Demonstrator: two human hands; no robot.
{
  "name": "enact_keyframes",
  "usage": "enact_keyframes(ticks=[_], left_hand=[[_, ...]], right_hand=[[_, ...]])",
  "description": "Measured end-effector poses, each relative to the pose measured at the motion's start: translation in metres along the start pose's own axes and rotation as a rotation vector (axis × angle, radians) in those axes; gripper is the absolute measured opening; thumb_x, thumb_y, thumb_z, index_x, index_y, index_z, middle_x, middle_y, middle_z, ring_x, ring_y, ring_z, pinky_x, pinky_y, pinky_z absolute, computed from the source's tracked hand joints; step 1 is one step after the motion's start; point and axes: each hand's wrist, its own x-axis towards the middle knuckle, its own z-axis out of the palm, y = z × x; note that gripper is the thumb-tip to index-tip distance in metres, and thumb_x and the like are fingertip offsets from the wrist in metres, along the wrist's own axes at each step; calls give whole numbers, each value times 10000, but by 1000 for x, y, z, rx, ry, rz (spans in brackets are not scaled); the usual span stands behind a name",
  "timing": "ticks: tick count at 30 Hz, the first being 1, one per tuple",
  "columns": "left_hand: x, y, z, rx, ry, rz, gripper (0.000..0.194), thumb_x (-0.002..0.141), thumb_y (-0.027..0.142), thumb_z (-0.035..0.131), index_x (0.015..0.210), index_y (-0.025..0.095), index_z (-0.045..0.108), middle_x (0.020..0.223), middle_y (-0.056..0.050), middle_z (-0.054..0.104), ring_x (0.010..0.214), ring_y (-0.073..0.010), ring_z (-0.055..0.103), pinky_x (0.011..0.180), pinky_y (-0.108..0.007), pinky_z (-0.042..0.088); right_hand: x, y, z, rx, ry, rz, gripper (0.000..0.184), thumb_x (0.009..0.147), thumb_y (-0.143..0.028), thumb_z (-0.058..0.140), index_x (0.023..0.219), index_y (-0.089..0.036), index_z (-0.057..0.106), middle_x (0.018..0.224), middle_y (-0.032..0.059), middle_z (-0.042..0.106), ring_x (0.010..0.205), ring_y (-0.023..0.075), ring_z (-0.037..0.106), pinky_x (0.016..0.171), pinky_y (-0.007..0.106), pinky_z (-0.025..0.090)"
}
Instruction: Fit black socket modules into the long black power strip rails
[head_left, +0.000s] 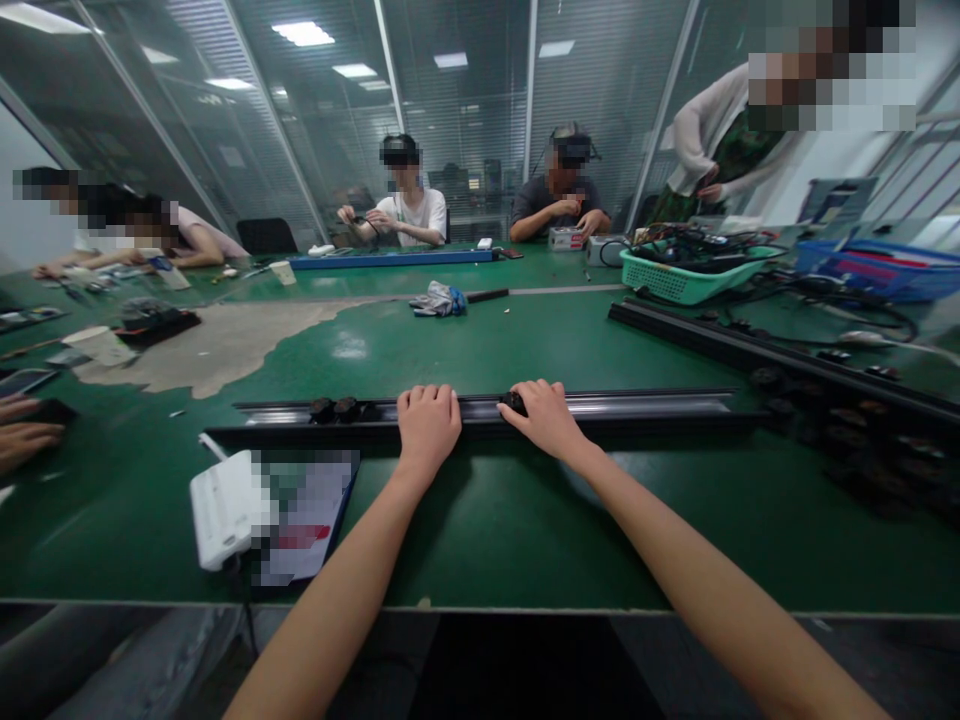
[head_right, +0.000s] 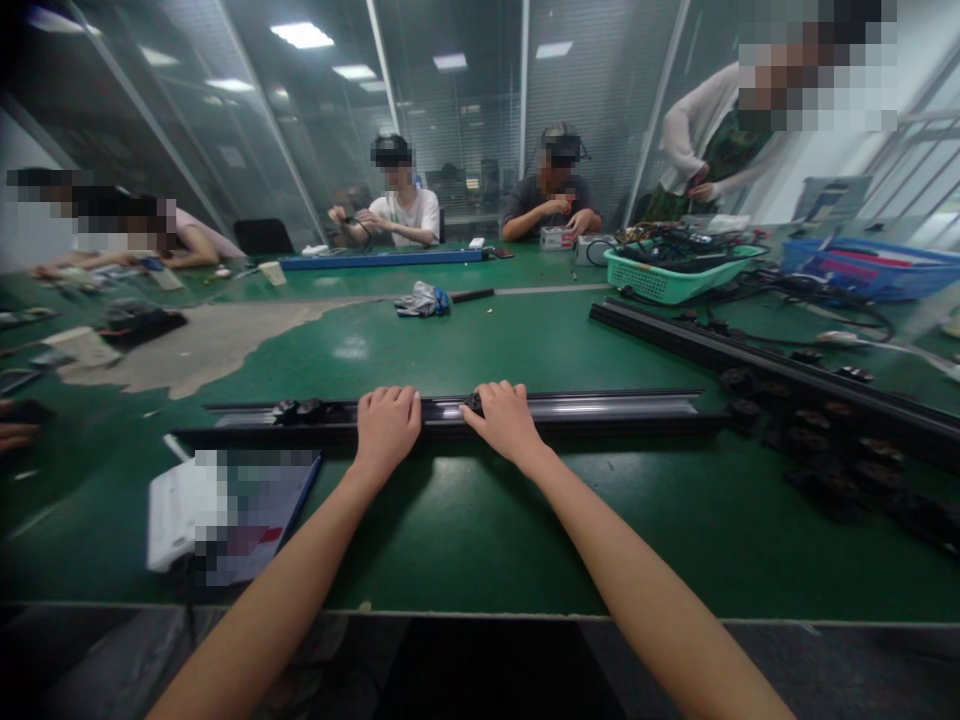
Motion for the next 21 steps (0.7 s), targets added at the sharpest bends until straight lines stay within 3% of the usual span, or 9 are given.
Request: enact_keyframes(ticks=[21], left_hand=[[0,0,-1,-25,-16,-6,338,987,303,322,942,206,642,1005,-122,685,1005,-287,551,930,-443,337]], right_hand=[[0,-2,-1,29,15,53,289,937,-435,469,969,-183,606,990,94,682,969,254,543,823,373,287]])
